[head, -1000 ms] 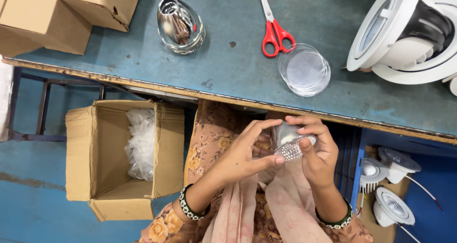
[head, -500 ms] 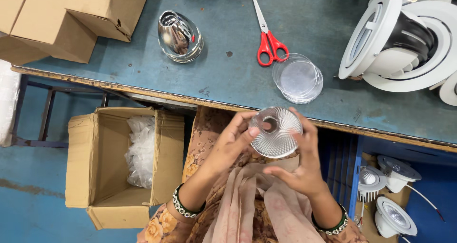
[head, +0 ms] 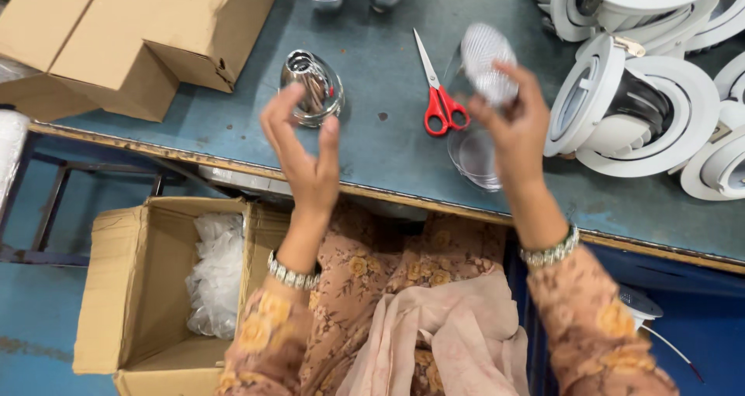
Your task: The person repeatedly picks up a clear plastic cover and a metallic reflector, fits the cover over the reflector, and places the assembled unit on the table. The person handles multiple units one at a time, stacking them as they are completed.
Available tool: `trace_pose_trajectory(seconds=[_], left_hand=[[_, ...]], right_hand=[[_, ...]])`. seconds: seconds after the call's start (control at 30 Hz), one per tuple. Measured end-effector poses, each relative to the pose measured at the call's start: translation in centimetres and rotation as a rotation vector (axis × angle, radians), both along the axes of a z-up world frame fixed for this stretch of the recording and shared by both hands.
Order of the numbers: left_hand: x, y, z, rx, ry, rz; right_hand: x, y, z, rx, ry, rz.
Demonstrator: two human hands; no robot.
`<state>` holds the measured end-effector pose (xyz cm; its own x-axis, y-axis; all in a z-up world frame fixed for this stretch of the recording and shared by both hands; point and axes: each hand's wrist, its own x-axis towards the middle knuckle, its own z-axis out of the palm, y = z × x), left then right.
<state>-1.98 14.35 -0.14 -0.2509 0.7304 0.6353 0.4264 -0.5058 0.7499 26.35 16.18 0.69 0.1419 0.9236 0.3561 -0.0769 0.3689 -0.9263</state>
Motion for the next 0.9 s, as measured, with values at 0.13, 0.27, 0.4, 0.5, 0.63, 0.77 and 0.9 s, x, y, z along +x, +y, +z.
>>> trace_pose_trajectory(seconds=[0.13,0.27,0.4,0.5,0.63,0.77,0.9], left_hand=[[-0.8,4.0,-1.5,-0.071,0.024,0.168],[-0.5,3.9,-2.6,-0.124,0.078,0.224],[-0.6,3.6,-2.4,-0.149,0.098,0.197],[-0.6,3.5,-2.1,-0.191,0.093,0.195],[-0.5,3.4,-2.1,-0.192,0.087,0.184],[-0.6,3.5,-2.0,-0.186,0.088,0.193],[-0.6,3.5,-2.2,-0.184,0.094,0.208]], right_hand=[[1.3,8.8,1.1,-0.044,-0.109,-0.042],[1.5,13.6,0.1,0.098,-0.489,-0.207],[1.0,17.0,-1.5,-0.023,-0.517,-0.273],[0.7,18.7,-2.8,-0.094,-0.525,-0.299],[0.7,20.3,-4.3,-0.070,-0.616,-0.281],[0.6,20.7,-4.1,-0.267,-0.675,-0.249],[-0.8,18.7,-2.0,-0.095,-0.756,-0.246]])
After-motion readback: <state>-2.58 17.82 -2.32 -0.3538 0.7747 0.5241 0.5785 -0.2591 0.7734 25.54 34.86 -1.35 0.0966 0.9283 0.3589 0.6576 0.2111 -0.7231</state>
